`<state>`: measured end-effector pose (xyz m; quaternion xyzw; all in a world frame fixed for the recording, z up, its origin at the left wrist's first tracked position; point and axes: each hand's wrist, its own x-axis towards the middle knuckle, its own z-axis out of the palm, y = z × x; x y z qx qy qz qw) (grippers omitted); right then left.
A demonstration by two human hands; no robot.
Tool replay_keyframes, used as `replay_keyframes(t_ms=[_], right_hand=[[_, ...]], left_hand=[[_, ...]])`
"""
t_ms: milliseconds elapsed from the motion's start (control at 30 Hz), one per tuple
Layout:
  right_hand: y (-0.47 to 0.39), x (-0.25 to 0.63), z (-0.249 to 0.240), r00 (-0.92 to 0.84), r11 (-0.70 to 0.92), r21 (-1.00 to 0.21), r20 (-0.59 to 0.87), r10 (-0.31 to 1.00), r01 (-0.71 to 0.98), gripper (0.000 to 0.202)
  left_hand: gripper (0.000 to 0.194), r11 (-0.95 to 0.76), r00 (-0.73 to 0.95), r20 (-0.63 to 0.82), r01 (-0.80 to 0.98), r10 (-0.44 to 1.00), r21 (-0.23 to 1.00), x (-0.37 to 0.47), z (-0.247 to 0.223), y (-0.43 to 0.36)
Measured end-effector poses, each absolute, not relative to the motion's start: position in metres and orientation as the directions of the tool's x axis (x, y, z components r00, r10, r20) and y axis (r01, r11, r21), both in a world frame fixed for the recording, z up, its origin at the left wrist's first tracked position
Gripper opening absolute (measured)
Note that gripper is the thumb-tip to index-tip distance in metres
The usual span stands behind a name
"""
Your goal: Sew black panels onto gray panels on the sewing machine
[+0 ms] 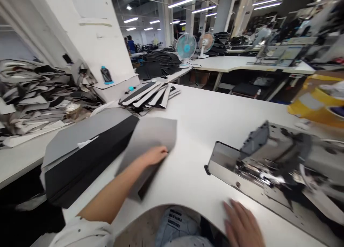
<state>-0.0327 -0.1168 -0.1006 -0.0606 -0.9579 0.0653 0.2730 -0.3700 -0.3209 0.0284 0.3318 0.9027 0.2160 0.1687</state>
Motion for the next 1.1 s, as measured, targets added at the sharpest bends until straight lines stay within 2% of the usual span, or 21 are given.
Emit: replay_keyframes(t_ms=[33,67,167,233,300,433,533,633,767,867,1000,1100], right_hand=[[-0.123,-0.042,-0.089,-0.853,0.979,-0.189,0.497,0.159,0.072,0.056],[-0.127,-0.051,-0.077,-0.869,0.969,-0.233,0.46,0.182,0.08,0.055],[-0.125,-0.075,-0.045,-0.917,0.949,-0.316,0.379,0.128,0.002,0.05],[-0.11,-0.081,-0.034,-0.928,0.954,-0.294,0.367,0.059,-0.056,0.042],[-0.089,-0.08,-0.032,-0.935,0.961,-0.273,0.351,0.052,-0.049,0.035],[-0.054,-0.076,-0.046,-0.944,0.953,-0.294,0.291,0.159,0.07,0.037],[-0.041,-0.076,-0.056,-0.925,0.939,-0.315,0.299,0.235,0.137,0.036],[-0.042,-0.07,-0.056,-0.915,0.938,-0.319,0.325,0.239,0.132,0.033],[-0.057,-0.049,-0.048,-0.93,0.929,-0.346,0.281,0.236,0.131,0.02],[-0.069,-0.036,-0.044,-0.936,0.924,-0.358,0.259,0.237,0.134,0.016],[-0.075,-0.032,-0.042,-0.935,0.922,-0.356,0.254,0.249,0.149,0.022],[-0.075,-0.035,-0.041,-0.923,0.891,-0.411,0.232,0.307,0.193,0.025]], left_hand=[[0.014,0.646,-0.623,-0.27,0.516,0.734,0.562,-0.351,0.014,-0.29],[0.016,0.608,-0.56,-0.3,0.516,0.772,0.603,-0.332,0.002,-0.259],[0.017,0.526,-0.517,-0.231,0.55,0.824,0.648,-0.281,-0.02,-0.172],[0.019,0.508,-0.53,-0.178,0.582,0.829,0.635,-0.258,-0.022,-0.132],[0.024,0.473,-0.519,-0.128,0.614,0.845,0.632,-0.244,-0.019,-0.113],[0.035,0.24,-0.36,0.066,0.736,0.931,0.633,-0.222,-0.015,-0.14],[0.033,0.119,-0.214,0.135,0.856,0.968,0.504,-0.207,-0.022,-0.183],[0.02,0.105,-0.167,0.124,0.91,0.978,0.4,-0.201,-0.031,-0.208],[0.013,0.078,-0.129,0.088,0.895,0.988,0.439,-0.205,-0.035,-0.209],[0.015,0.058,-0.112,0.087,0.878,0.99,0.475,-0.208,-0.031,-0.206],[0.023,0.082,-0.135,0.073,0.87,0.988,0.487,-0.208,-0.028,-0.207],[0.027,0.116,-0.168,0.065,0.869,0.984,0.482,-0.206,-0.027,-0.205]])
